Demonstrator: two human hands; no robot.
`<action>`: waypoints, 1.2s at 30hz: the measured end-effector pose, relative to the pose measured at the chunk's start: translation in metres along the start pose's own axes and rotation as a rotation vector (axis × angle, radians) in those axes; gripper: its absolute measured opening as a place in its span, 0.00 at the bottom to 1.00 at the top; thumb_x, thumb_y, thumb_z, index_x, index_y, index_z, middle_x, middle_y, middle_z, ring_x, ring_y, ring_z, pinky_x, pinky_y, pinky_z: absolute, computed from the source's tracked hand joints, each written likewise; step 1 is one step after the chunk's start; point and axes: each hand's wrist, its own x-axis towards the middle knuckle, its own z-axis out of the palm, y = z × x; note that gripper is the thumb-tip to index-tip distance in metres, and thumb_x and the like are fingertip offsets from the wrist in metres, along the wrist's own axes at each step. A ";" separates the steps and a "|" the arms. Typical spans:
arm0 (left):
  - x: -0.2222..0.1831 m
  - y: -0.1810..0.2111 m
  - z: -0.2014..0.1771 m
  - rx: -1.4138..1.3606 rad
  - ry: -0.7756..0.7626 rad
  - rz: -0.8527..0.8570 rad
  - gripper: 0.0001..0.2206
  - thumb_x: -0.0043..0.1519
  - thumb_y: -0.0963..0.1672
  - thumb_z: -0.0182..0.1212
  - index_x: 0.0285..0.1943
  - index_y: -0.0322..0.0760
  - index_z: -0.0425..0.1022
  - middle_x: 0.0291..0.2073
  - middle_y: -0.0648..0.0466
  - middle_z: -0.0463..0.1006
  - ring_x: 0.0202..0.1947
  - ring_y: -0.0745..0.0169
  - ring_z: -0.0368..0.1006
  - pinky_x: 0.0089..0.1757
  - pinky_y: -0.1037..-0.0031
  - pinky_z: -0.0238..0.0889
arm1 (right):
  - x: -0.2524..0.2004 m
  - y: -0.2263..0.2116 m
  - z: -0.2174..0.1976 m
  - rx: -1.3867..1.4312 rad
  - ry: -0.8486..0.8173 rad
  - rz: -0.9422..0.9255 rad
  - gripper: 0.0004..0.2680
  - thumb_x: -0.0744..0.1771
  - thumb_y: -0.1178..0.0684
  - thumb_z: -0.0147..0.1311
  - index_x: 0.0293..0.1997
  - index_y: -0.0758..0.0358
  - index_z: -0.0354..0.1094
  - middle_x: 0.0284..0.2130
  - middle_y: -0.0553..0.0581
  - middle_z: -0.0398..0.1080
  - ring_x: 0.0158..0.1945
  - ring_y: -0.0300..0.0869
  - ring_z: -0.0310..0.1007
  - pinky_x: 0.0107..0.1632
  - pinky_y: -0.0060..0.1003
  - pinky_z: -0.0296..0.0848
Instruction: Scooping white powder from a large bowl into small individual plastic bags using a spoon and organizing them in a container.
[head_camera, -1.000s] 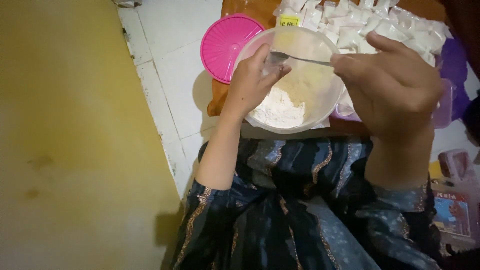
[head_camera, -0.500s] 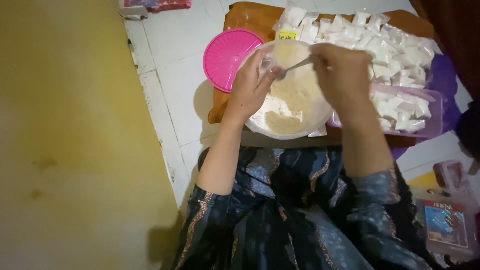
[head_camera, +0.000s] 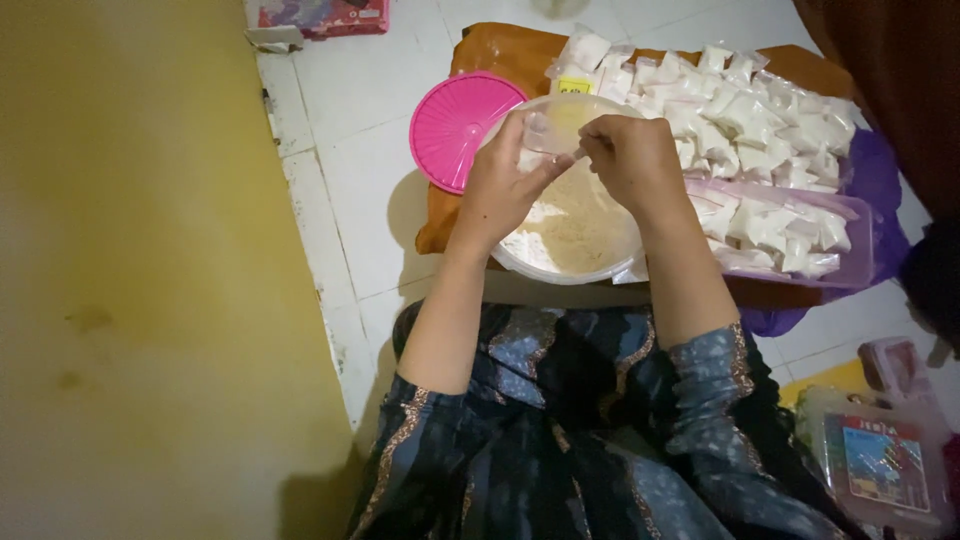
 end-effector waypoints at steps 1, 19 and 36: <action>0.000 0.000 0.001 -0.010 0.009 0.005 0.24 0.59 0.55 0.69 0.56 0.43 0.67 0.48 0.37 0.78 0.55 0.30 0.73 0.54 0.46 0.66 | 0.000 0.003 0.002 0.001 -0.002 -0.004 0.05 0.70 0.64 0.58 0.50 0.71 0.76 0.31 0.66 0.78 0.31 0.47 0.81 0.35 0.34 0.79; -0.002 -0.016 0.004 -0.020 0.045 0.104 0.25 0.59 0.55 0.70 0.55 0.38 0.72 0.47 0.37 0.78 0.55 0.33 0.73 0.55 0.49 0.66 | -0.004 0.003 0.000 0.037 0.017 -0.034 0.05 0.70 0.62 0.58 0.49 0.72 0.76 0.30 0.65 0.78 0.33 0.49 0.82 0.35 0.35 0.79; 0.000 -0.011 -0.005 0.013 -0.006 0.205 0.20 0.60 0.53 0.69 0.48 0.34 0.73 0.40 0.37 0.76 0.47 0.32 0.74 0.50 0.51 0.66 | -0.003 0.002 0.001 -0.096 -0.011 -0.049 0.06 0.68 0.63 0.59 0.49 0.70 0.78 0.32 0.68 0.79 0.36 0.59 0.81 0.34 0.44 0.79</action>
